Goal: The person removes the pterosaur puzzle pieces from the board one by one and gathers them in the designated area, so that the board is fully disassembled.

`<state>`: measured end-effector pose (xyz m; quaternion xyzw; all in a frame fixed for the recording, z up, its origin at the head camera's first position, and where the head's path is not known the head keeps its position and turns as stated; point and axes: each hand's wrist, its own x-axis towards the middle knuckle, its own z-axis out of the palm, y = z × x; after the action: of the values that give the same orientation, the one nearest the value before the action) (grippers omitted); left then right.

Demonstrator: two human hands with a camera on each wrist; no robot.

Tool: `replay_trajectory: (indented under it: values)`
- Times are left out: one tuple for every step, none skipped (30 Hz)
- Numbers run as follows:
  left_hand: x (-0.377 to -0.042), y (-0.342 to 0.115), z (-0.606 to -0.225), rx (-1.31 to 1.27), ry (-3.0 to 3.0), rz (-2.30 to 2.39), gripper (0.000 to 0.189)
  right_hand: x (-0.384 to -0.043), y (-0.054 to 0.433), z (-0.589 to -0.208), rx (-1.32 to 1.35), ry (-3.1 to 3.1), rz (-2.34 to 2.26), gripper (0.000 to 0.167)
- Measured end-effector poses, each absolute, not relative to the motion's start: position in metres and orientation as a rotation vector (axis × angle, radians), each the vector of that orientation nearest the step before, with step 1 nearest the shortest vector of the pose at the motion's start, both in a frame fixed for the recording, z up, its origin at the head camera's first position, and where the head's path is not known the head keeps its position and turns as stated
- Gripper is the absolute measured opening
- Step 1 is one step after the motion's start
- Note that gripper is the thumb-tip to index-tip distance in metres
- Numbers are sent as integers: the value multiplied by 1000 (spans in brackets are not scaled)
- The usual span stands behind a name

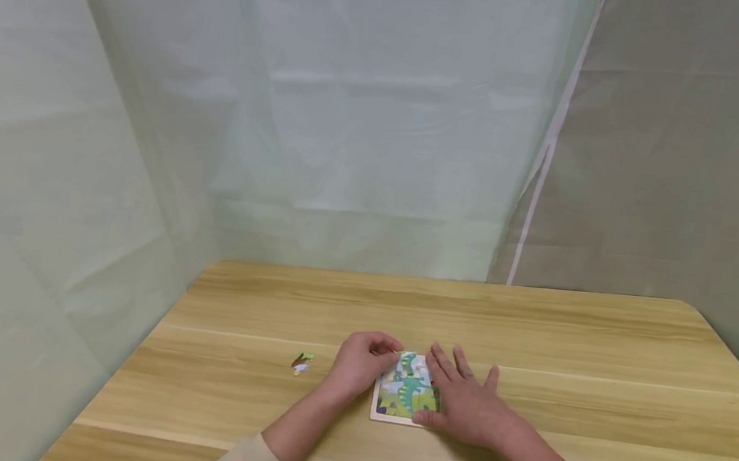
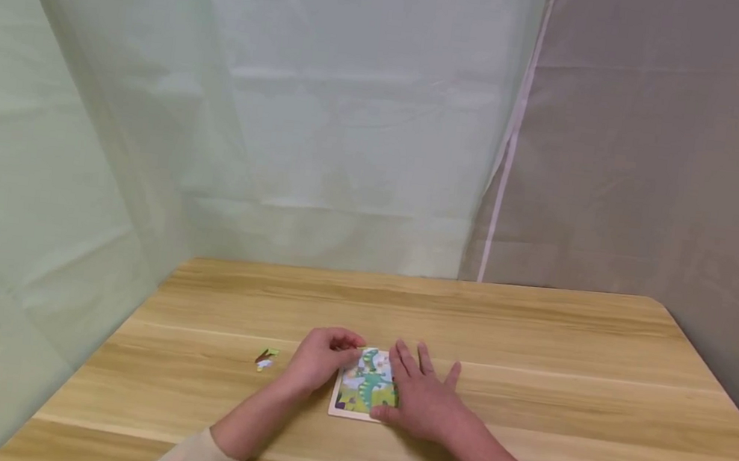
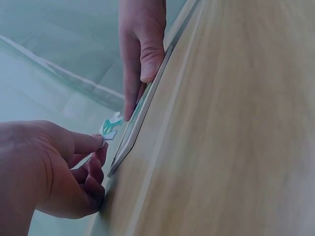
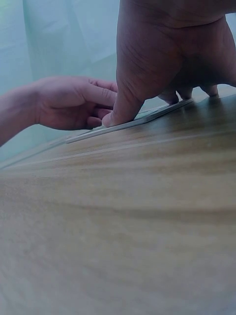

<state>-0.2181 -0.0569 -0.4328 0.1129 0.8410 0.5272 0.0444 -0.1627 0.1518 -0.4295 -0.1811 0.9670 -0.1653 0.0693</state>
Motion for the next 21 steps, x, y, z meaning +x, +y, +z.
replay_trajectory:
  values:
    - [-218,-58,-433,333,2565,1614,7,-162,152,-429,-545,2910,-500,97]
    - [-219,-60,-433,330,2567,1614,7,-162,152,-429,-545,2909,-502,97]
    - [-219,-61,-433,331,2571,1614,7,-162,152,-429,-543,2907,-507,97]
    - [-219,-63,-433,328,2574,1612,7,-162,152,-428,-540,2904,-513,98]
    - [-219,-65,-432,325,2578,1612,8,-162,152,-428,-537,2902,-517,98]
    - [-220,-66,-433,324,2582,1614,8,-162,152,-428,-536,2901,-518,98]
    - [-220,-68,-433,331,2592,1612,8,-162,152,-427,-534,2901,-520,98]
    - [-220,-70,-433,337,2603,1608,8,-162,152,-427,-532,2901,-522,98]
    - [-220,-71,-433,333,2608,1607,8,-162,152,-426,-531,2902,-522,98]
    - [-221,-73,-433,328,2613,1606,8,-162,152,-426,-530,2903,-521,98]
    - [-221,-75,-433,328,2619,1607,8,-162,152,-426,-529,2904,-519,98]
    - [-221,-76,-433,327,2624,1610,7,-162,152,-426,-528,2905,-518,98]
    - [-221,-78,-433,325,2629,1611,7,-162,152,-426,-528,2905,-518,98]
    - [-222,-79,-433,318,2637,1609,7,-162,152,-426,-527,2905,-516,98]
    - [-222,-81,-433,309,2640,1610,7,-162,152,-426,-525,2903,-515,98]
    - [-222,-82,-433,304,2645,1612,7,-162,152,-426,-523,2902,-515,98]
    - [-222,-84,-433,297,2644,1618,7,-162,152,-426,-521,2902,-516,98]
    - [-221,-86,-433,289,2642,1624,7,-162,152,-426,-520,2902,-516,98]
    - [-221,-87,-432,285,2642,1629,7,-162,152,-426,-518,2902,-515,98]
    - [-221,-89,-432,280,2644,1631,7,-162,152,-426,-516,2902,-515,98]
    - [-221,-91,-432,273,2640,1637,8,-162,152,-426,-515,2903,-514,98]
